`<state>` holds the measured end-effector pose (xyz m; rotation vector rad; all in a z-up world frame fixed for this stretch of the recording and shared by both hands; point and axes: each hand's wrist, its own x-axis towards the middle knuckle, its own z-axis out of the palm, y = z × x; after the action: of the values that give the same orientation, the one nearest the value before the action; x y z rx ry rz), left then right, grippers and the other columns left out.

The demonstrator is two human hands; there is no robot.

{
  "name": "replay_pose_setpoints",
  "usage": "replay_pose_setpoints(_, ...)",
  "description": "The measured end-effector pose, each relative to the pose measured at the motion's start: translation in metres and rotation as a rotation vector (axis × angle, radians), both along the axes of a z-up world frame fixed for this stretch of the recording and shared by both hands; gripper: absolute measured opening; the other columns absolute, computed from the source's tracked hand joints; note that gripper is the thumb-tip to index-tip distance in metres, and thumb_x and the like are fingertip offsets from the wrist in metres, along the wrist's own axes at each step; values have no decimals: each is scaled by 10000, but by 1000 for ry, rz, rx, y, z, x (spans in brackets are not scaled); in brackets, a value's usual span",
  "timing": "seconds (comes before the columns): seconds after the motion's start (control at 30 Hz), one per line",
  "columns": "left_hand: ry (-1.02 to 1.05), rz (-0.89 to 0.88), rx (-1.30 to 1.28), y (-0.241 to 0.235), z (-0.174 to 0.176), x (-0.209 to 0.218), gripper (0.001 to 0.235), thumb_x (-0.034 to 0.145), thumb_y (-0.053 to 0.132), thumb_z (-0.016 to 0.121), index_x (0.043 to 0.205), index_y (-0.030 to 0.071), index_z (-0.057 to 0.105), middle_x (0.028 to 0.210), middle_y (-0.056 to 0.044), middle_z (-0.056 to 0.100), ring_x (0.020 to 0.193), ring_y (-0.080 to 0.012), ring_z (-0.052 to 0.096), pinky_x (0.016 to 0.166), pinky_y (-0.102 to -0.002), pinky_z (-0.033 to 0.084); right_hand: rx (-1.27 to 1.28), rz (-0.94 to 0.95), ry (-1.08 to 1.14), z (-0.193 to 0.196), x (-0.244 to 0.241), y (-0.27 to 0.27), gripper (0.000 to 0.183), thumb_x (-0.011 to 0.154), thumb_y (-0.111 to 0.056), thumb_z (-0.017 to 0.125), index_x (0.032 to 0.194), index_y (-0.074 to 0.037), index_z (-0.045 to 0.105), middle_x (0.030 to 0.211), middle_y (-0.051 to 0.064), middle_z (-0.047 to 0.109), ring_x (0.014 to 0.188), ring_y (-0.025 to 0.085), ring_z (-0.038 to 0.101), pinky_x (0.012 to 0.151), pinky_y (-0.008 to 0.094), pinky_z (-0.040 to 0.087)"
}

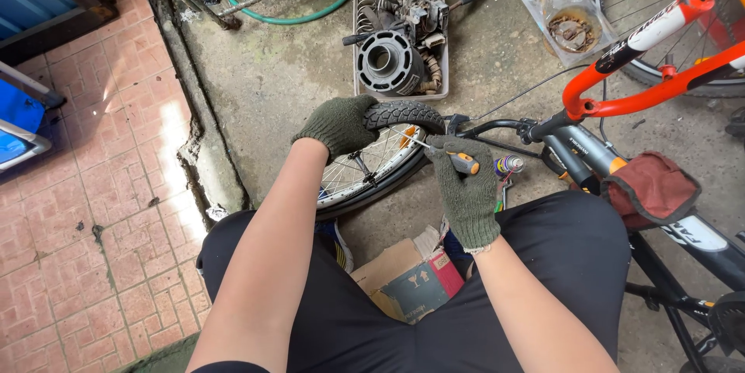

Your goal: The person removes a bicycle tire from the rim using tire levers and their hands. They pry the tire bead over the rim edge, rotate the wheel to access different sections, and pull the tire off the rim completely.

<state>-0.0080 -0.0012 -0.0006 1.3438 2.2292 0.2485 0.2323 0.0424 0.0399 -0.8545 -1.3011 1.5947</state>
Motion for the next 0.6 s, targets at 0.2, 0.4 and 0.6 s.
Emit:
replay_pose_setpoints(0.2, -15, 2, -21, 1, -1, -2, 636, 802, 444, 739, 1373, 197, 604, 1147, -255, 720, 1171, -477, 652, 1001, -595, 534, 269, 7, -287, -13, -1, 10, 243, 952, -93, 785, 1124, -102, 614, 1142, 124, 707, 1191, 293, 639, 1050, 450, 490)
replay_pose_setpoints(0.4, -21, -33, -20, 2, 0, 0, 653, 792, 397, 761, 1383, 172, 596, 1164, -246, 717, 1158, -487, 652, 996, -597, 530, 253, 39, -297, -7, 1, 28, 207, 954, -138, 813, 1049, -98, 633, 952, 112, 690, 986, 237, 713, 788, 365, 601)
replay_pose_setpoints(0.6, -72, 19, -27, 1, 4, 7, 680, 768, 468, 769, 1374, 202, 611, 1178, -227, 719, 1171, -472, 645, 998, -596, 524, 142, 186, -293, -2, 18, 50, 132, 951, -126, 800, 1032, -91, 702, 960, 145, 751, 914, 238, 763, 796, 369, 628)
